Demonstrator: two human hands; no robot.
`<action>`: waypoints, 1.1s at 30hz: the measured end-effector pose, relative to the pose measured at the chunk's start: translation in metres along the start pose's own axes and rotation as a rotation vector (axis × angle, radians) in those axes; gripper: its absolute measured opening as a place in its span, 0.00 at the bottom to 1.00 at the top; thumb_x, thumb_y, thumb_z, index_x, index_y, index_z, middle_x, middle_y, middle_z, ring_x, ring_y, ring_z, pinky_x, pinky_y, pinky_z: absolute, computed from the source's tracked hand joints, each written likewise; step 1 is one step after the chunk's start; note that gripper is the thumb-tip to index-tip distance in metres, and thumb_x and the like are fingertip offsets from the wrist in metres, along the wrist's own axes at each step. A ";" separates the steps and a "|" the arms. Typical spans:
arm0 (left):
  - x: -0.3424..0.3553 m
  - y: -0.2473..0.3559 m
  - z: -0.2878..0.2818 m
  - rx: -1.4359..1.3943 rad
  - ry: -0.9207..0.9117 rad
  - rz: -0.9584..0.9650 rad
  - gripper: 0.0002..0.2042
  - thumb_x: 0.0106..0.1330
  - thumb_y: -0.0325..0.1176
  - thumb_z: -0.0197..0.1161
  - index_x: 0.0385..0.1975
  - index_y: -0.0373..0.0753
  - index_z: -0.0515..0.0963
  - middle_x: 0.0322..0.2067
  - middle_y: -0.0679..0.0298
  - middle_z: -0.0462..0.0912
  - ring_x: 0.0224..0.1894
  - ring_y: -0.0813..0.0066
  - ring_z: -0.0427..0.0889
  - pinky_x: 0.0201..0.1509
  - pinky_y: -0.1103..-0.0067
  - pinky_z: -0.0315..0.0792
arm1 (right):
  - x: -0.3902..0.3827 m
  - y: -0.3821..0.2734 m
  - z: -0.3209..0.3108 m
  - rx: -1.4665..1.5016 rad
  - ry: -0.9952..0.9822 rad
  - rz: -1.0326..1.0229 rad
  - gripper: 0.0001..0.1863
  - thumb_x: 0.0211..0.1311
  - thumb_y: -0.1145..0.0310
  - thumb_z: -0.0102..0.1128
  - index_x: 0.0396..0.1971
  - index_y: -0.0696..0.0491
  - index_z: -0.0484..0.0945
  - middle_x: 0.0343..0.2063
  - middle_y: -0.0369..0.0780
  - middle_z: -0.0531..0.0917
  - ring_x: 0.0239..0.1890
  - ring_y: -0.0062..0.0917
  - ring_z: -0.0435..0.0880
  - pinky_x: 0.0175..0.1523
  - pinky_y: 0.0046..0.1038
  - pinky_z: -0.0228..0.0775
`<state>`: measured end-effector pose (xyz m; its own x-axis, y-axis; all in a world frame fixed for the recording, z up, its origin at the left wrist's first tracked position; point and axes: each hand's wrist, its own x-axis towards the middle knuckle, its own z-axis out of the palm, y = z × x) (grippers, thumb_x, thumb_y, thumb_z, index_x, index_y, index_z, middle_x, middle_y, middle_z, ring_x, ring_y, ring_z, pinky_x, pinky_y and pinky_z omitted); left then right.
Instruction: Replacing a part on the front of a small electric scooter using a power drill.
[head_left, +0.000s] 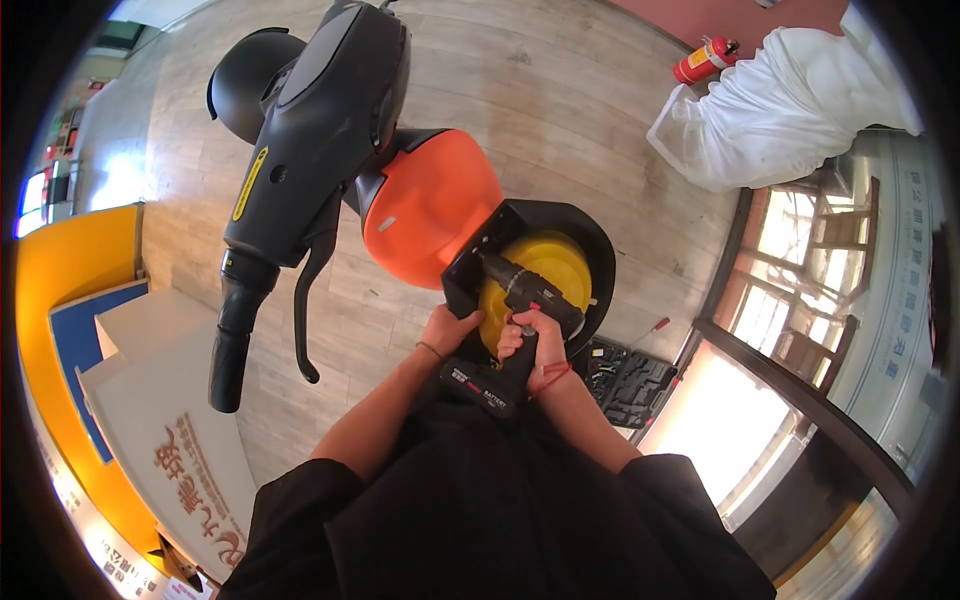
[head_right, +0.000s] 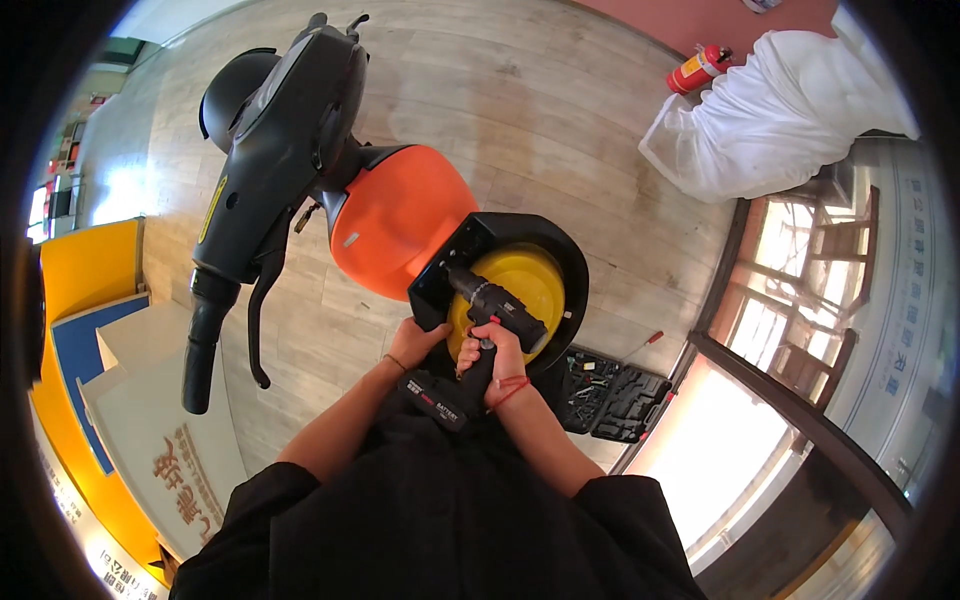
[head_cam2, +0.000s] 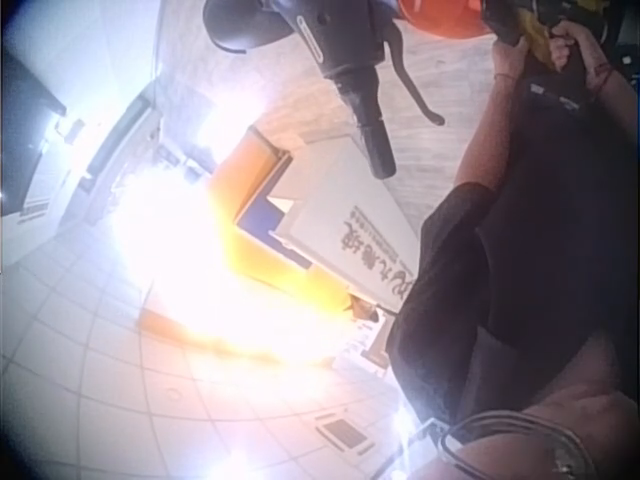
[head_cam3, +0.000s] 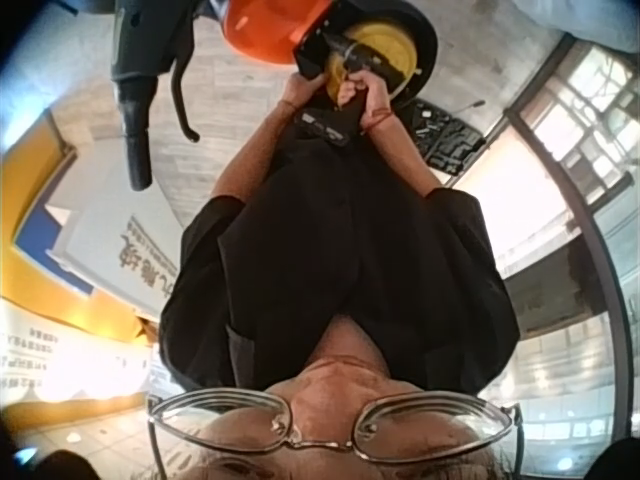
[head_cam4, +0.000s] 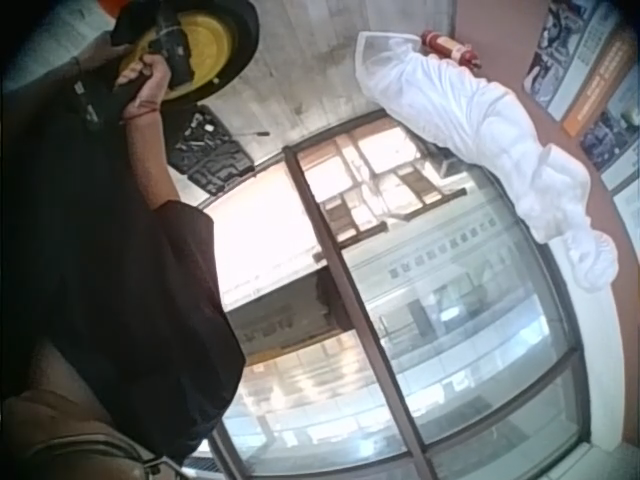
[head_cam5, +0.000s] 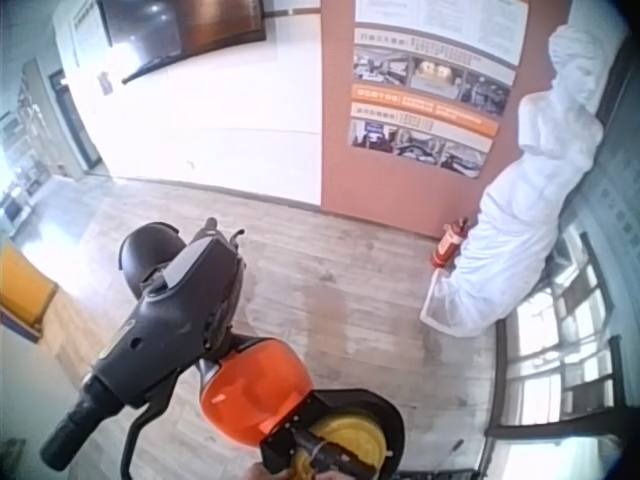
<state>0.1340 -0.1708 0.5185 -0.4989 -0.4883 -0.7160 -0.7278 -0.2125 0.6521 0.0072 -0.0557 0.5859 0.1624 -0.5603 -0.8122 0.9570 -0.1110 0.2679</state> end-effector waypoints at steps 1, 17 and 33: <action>0.001 -0.001 0.000 0.014 -0.004 -0.002 0.17 0.49 0.41 0.64 0.27 0.30 0.77 0.23 0.59 0.80 0.26 0.76 0.79 0.30 0.78 0.71 | -0.001 0.000 0.000 -0.001 -0.001 0.002 0.05 0.46 0.70 0.50 0.25 0.53 0.67 0.13 0.31 0.66 0.15 0.15 0.65 0.22 0.18 0.60; -0.004 -0.008 0.006 -0.020 0.069 0.081 0.19 0.51 0.40 0.63 0.35 0.28 0.74 0.27 0.58 0.80 0.32 0.76 0.78 0.35 0.79 0.71 | 0.013 -0.007 -0.005 -0.080 -0.052 -0.007 0.05 0.46 0.69 0.51 0.21 0.53 0.67 0.12 0.30 0.66 0.13 0.15 0.65 0.21 0.17 0.60; -0.043 -0.086 0.031 -0.309 0.076 0.353 0.12 0.58 0.30 0.53 0.39 0.33 0.73 0.37 0.60 0.78 0.40 0.76 0.75 0.42 0.81 0.69 | 0.022 -0.011 -0.009 -0.120 -0.187 -0.030 0.08 0.44 0.71 0.51 0.24 0.59 0.68 0.13 0.31 0.66 0.14 0.16 0.65 0.23 0.18 0.61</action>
<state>0.2037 -0.1058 0.4850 -0.6464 -0.6344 -0.4240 -0.3399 -0.2581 0.9043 0.0024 -0.0594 0.5608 0.0968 -0.7017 -0.7059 0.9843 -0.0376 0.1723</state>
